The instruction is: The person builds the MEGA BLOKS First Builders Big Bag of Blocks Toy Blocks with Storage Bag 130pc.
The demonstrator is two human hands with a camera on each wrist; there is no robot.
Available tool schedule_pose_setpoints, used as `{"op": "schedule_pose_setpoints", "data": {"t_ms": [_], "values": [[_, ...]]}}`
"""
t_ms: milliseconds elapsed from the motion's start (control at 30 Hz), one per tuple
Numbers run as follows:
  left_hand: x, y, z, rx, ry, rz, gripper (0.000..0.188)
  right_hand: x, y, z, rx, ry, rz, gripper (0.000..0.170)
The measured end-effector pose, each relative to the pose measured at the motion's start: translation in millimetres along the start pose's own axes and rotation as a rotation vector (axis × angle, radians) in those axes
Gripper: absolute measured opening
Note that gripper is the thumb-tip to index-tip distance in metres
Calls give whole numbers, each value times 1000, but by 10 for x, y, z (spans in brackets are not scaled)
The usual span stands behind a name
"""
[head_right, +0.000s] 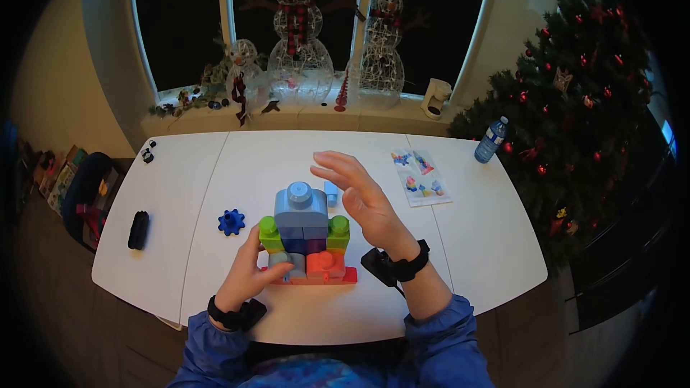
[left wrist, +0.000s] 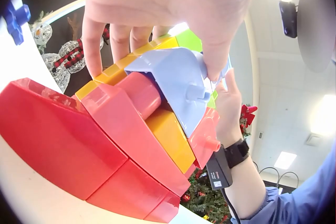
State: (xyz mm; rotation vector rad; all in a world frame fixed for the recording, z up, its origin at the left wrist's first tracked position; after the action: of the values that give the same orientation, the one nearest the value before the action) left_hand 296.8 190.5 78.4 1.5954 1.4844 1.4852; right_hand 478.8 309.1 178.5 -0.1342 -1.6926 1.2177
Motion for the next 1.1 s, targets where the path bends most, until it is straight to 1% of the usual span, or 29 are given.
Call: {"op": "schedule_pose_setpoints", "data": {"t_ms": [100, 133, 233, 267, 333, 367, 500, 567, 667, 767, 867, 967, 1000, 1067, 1100], "values": [[-13, 3, 0, -9, 0, 3, 82, 138, 341, -173, -613, -33, 56, 49], [-7, 11, 0, -15, 0, 4, 82, 145, 600, -236, -743, -103, 73, 51], [-9, 4, -5, -1, 0, -11, 82, -9, 1220, -291, -906, -361, 229, 54], [-5, 6, -4, -5, -5, -23, 82, -40, 1315, -284, -884, -367, 245, 59], [-7, 10, 2, -16, -14, -51, 82, -125, 1515, -307, -922, -436, 436, 57], [-5, 9, -4, -13, -11, -35, 82, -165, 1565, -301, -940, -470, 534, 56], [-4, 7, 6, -16, -7, 9, 81, -195, 1553, -359, -1091, -333, 143, 43], [-1, 18, 5, -18, -5, 16, 81, -140, 1403, -273, -1196, -257, -79, 39], [-2, 31, 6, -15, -5, 15, 82, -139, 1530, -326, -1163, -295, 286, 38], [3, 16, 4, -17, -3, 16, 82, -153, 1661, -349, -1030, -263, 398, 35], [-5, 19, 3, -13, -1, 16, 83, -161, 1662, -402, -972, -224, 375, 33], [2, 14, -1, -4, -4, 14, 82, -22, 1503, -388, -1062, -232, 183, 37], [1, -6, 4, -7, -3, 16, 82, 32, 1427, -430, -968, -157, 182, 39], [-2, -12, 8, -10, -2, 21, 82, 186, 1018, -403, -777, -10, 182, 45], [-3, -3, 8, -10, -1, 24, 82, 239, 871, -386, -669, 24, 185, 47]]}}
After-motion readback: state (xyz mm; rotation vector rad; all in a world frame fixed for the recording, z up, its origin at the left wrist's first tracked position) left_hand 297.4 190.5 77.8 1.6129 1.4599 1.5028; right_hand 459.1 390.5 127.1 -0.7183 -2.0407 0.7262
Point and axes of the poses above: each hand's wrist, its own x-axis towards the middle knuckle, its own z-axis out of the palm, y = z × x, the point moved 7 cm from there along x, towards the middle knuckle, and after that the axes turned 9 degrees about y, right-handed, at the moved point
